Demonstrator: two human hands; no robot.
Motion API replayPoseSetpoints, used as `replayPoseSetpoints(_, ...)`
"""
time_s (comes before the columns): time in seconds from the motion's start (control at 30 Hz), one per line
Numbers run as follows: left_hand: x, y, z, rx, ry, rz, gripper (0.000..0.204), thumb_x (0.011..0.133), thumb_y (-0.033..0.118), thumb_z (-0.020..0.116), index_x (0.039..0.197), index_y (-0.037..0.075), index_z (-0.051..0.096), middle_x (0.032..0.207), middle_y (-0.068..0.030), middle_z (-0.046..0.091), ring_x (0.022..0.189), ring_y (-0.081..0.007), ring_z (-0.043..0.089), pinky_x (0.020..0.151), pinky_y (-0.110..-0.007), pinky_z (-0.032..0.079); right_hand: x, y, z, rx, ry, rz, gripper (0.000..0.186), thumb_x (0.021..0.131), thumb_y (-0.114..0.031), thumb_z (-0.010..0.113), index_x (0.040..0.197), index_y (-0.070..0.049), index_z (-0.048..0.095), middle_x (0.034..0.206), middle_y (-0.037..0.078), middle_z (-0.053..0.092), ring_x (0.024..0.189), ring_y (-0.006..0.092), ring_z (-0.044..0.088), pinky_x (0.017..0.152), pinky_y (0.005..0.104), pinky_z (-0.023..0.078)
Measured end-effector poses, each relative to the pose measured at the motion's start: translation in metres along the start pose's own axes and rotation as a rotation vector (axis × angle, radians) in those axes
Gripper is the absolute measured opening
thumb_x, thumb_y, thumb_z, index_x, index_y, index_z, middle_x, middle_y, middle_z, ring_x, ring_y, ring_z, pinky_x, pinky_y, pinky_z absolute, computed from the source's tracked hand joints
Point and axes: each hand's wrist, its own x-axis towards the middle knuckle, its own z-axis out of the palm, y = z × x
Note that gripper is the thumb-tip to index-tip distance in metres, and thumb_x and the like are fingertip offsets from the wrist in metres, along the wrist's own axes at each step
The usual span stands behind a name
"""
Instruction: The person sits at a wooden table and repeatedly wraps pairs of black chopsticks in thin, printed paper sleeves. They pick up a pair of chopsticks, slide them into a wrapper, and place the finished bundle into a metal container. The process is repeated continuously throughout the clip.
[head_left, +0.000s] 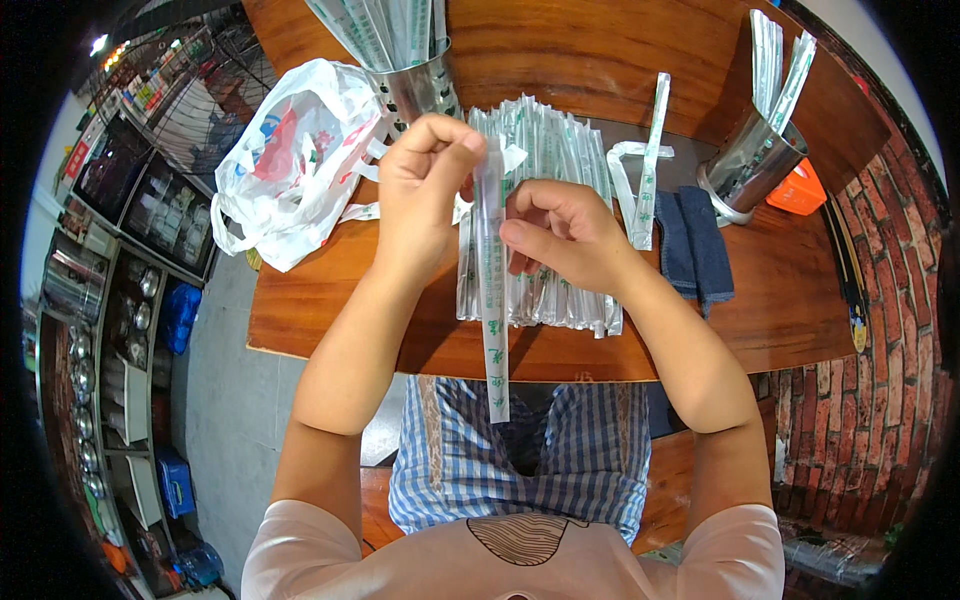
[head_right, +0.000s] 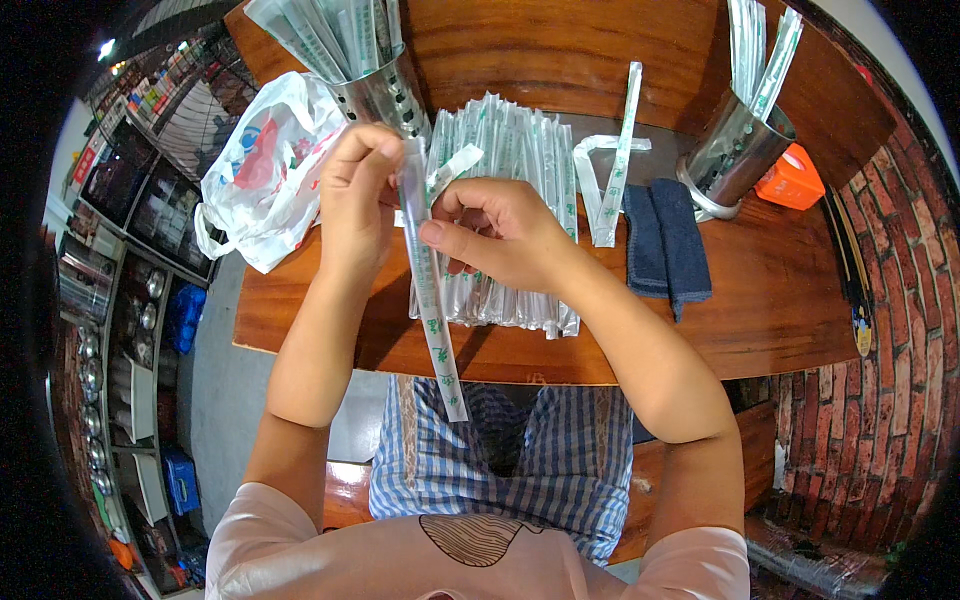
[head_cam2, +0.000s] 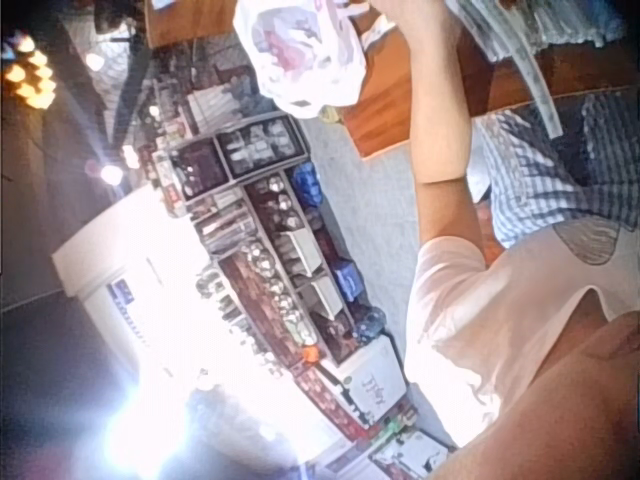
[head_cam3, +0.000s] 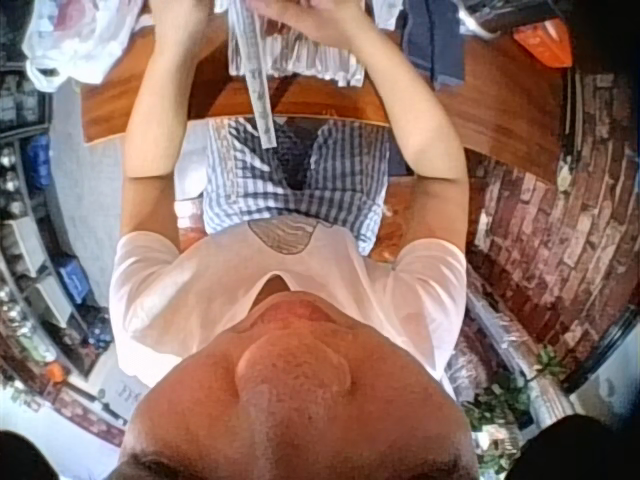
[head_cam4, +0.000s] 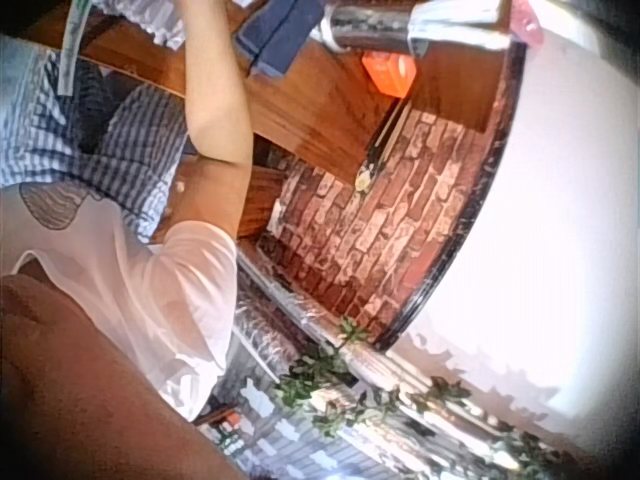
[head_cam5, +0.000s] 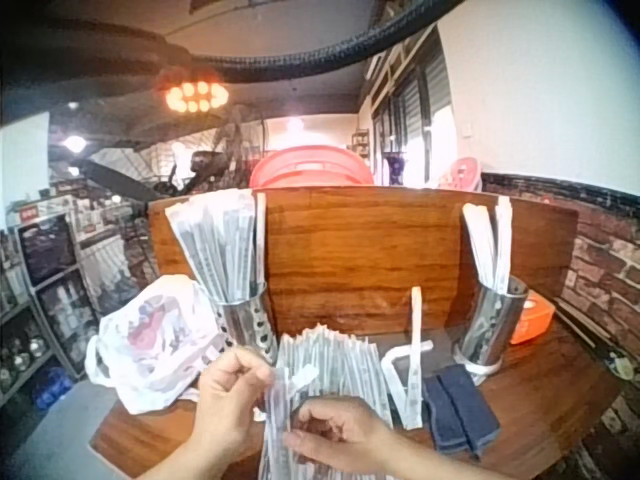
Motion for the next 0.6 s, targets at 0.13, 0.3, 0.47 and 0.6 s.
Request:
replayPoseSetpoints(0.13,0.008,0.002,-0.007,0.126,-0.024,0.046,0.004,0.09,0.006,0.063,0.086,0.006,0.061,0.075,0.004,0.057,0.066,-0.0044,0.048,0.059,-0.022,0.04,0.0,0.002,-0.002,-0.016,0.018,0.015,0.024,0.091,-0.021,0.069,0.088,0.0,0.06,0.078,0.003,0.063,0.066,0.0093,0.063,0.057,0.0234,0.052)
replayPoseSetpoints(0.3,0.005,0.002,-0.003,0.064,-0.038,-0.023,0.004,0.091,0.008,0.063,0.088,0.006,0.062,0.076,0.0035,0.059,0.067,-0.0048,0.05,0.06,-0.022,0.041,0.001,0.003,-0.002,-0.061,-0.002,-0.053,0.025,0.091,-0.024,0.068,0.089,0.0,0.061,0.078,0.003,0.063,0.067,0.0094,0.063,0.058,0.0237,0.052)
replayPoseSetpoints(0.47,0.004,-0.003,-0.003,0.085,-0.072,-0.15,0.007,0.094,0.012,0.061,0.095,0.005,0.064,0.08,0.0023,0.061,0.07,-0.006,0.053,0.061,-0.023,0.044,0.001,0.002,-0.004,-0.072,-0.01,0.059,0.022,0.092,-0.022,0.067,0.089,-0.001,0.061,0.072,0.003,0.063,0.061,0.0103,0.064,0.051,0.0234,0.052)
replayPoseSetpoints(0.6,0.004,-0.007,0.002,0.082,-0.111,-0.221,0.027,0.099,0.026,0.056,0.109,0.002,0.065,0.087,-0.0022,0.064,0.075,-0.0099,0.059,0.066,-0.026,0.05,0.002,-0.009,-0.012,-0.066,0.195,0.026,0.02,0.093,-0.02,0.064,0.089,-0.001,0.061,0.071,0.004,0.064,0.057,0.0104,0.063,0.048,0.0225,0.051)
